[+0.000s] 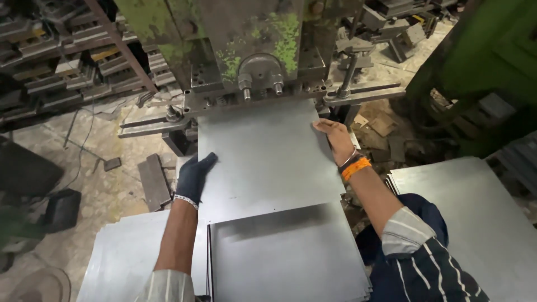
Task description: Feed metal sheets into a stamping press and stack the processed sheets.
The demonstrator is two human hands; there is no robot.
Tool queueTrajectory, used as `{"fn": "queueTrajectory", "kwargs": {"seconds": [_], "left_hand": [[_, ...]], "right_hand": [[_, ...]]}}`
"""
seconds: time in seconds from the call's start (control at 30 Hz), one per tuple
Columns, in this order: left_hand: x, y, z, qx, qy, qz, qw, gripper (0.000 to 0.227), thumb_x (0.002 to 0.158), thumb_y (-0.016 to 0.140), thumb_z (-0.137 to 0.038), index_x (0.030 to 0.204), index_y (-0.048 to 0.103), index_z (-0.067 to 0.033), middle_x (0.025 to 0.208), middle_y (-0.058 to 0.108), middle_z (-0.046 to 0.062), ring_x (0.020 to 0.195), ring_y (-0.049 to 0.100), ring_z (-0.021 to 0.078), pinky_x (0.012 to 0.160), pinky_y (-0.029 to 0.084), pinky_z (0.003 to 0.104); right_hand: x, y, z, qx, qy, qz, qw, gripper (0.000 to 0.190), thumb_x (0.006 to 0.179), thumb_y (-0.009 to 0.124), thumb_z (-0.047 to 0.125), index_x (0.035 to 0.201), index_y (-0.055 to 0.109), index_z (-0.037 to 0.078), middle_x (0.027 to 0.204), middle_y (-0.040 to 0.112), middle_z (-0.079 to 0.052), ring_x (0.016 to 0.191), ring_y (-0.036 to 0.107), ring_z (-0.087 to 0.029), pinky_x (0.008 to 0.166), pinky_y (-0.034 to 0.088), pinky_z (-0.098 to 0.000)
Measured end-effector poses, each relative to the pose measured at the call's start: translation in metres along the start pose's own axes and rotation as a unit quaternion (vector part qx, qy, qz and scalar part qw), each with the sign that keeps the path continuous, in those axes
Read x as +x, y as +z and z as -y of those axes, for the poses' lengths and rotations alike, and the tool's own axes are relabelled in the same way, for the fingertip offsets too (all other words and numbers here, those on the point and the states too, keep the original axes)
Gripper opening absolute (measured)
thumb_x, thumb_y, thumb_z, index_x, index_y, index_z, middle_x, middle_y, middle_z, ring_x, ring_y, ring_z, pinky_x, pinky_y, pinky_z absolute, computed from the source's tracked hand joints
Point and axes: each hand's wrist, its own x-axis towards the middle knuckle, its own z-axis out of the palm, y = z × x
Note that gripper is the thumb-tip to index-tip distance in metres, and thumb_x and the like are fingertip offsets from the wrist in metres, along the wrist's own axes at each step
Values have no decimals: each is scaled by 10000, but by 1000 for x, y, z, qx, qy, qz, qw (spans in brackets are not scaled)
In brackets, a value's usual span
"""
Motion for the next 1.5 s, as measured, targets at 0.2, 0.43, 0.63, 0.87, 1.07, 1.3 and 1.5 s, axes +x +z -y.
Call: {"fn": "queueTrajectory", "kwargs": {"seconds": [0.2,0.43,0.63,0.87,1.07,1.3,1.5], "left_hand": [[-15,18,-14,45,-13,-8,999,772,707,943,-411,1361,661,-111,1268,693,170,1240,635,305,1141,417,453],[-36,12,-28,63,-1,-15,998,708,746,919,-369,1343,666,-82,1284,682,212,1245,625,344,1097,464,455],[-31,14,-24,47,-17,-30,998,677,713,942,-357,1294,704,-105,1192,724,165,1173,668,289,1049,493,404],[-43,15,-37,34,-24,-33,999,656,687,955,-351,1269,723,-158,1191,718,157,1147,674,287,1038,501,402],[-56,17,-46,12,-35,-36,999,672,693,936,-310,1298,703,-132,1208,709,175,1176,661,296,1063,479,392],[-45,20,-39,72,-38,-6,997,696,764,879,-408,1366,655,-140,1296,683,187,1266,619,315,1152,424,436],[-60,11,-37,-15,-21,29,999,845,778,897,-347,1493,513,-115,1455,569,192,1386,505,337,1209,344,488]], "right_hand": [[22,-25,-12,-50,27,-8,998,101,785,802,90,862,759,139,667,707,-45,576,720,-130,569,567,-252],[-9,-7,6,-25,20,70,997,326,814,786,48,1131,712,51,784,734,-66,689,748,-132,673,603,-279],[-25,0,16,-36,34,75,996,403,826,813,105,1210,699,56,875,750,-94,763,756,-153,715,619,-327],[7,-29,-24,-109,28,10,994,348,771,911,212,960,726,-15,913,684,-139,837,667,-161,828,547,-347],[15,-21,-21,-109,49,13,993,438,770,921,244,1072,718,0,815,714,-86,753,700,-124,755,558,-287],[20,-30,-28,-95,45,32,994,239,829,865,223,994,747,97,856,745,-40,777,717,-108,759,569,-282],[-8,-15,-7,-93,-2,77,993,346,902,778,187,1228,694,109,968,711,-44,871,706,-127,811,578,-307]]}}
